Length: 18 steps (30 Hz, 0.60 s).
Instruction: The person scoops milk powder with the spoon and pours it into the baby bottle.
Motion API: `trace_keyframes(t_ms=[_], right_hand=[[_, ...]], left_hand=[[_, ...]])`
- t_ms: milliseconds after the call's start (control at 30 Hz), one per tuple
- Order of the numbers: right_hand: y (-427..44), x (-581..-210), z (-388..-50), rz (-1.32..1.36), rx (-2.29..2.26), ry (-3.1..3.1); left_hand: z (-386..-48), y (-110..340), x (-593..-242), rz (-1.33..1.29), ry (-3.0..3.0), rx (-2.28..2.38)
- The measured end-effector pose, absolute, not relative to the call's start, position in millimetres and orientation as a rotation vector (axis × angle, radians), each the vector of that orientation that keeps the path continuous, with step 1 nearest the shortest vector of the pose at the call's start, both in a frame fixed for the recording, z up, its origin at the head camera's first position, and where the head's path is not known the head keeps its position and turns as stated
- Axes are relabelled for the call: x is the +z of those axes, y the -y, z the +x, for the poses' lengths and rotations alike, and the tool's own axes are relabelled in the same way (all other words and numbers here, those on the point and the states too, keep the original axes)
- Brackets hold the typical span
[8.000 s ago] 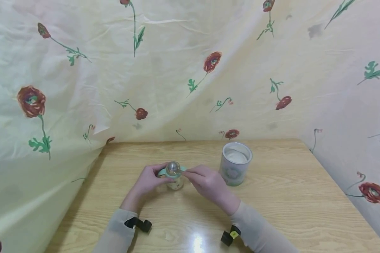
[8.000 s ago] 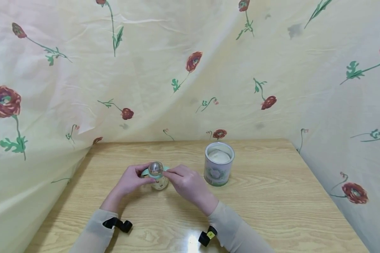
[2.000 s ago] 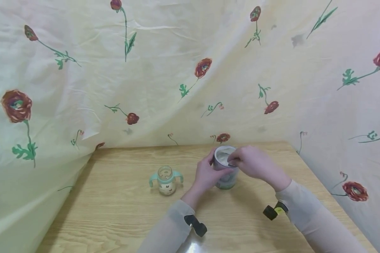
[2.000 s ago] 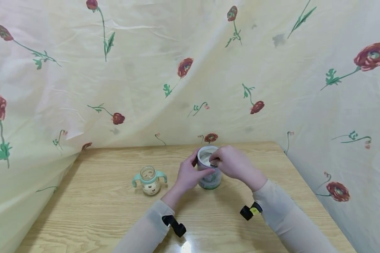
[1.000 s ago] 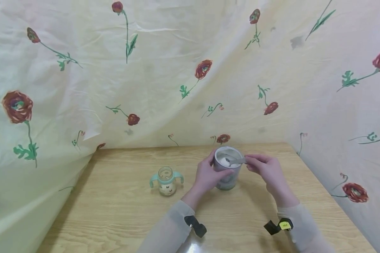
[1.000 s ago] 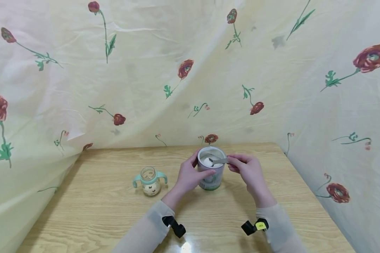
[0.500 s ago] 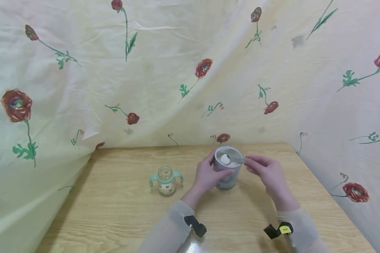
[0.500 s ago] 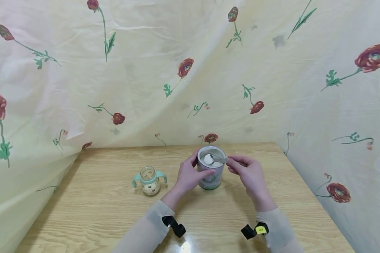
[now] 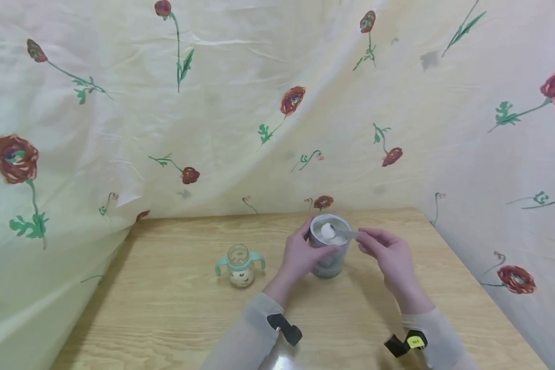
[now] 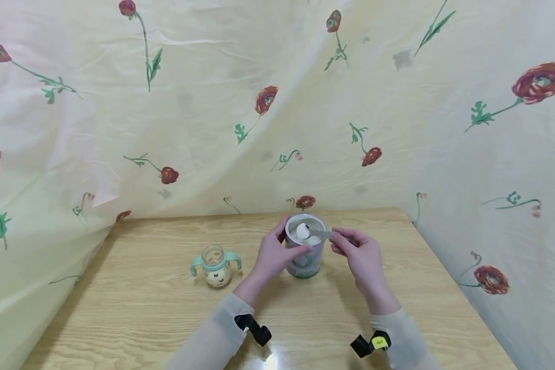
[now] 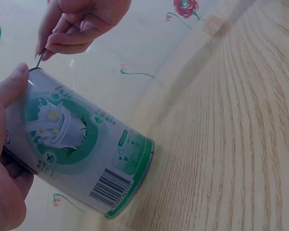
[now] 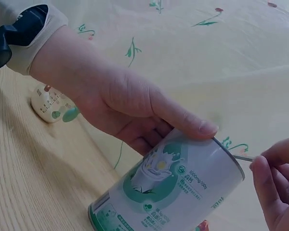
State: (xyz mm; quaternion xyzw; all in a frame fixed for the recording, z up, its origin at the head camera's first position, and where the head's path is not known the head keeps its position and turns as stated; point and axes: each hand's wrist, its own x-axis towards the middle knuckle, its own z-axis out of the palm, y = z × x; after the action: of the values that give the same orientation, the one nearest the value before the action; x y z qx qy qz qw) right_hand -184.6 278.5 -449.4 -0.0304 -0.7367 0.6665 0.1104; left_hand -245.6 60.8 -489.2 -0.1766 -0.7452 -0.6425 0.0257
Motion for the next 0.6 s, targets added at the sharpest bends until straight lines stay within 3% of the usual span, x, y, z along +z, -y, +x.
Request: trace_keyframes(t_ms=[600], right_hand=[[-275.1,-459.0,-190.3,-0.083,1.701,2.097]], left_hand=[[-244.1,-60.9,-486.1,-0.504,2.294,-2.052]])
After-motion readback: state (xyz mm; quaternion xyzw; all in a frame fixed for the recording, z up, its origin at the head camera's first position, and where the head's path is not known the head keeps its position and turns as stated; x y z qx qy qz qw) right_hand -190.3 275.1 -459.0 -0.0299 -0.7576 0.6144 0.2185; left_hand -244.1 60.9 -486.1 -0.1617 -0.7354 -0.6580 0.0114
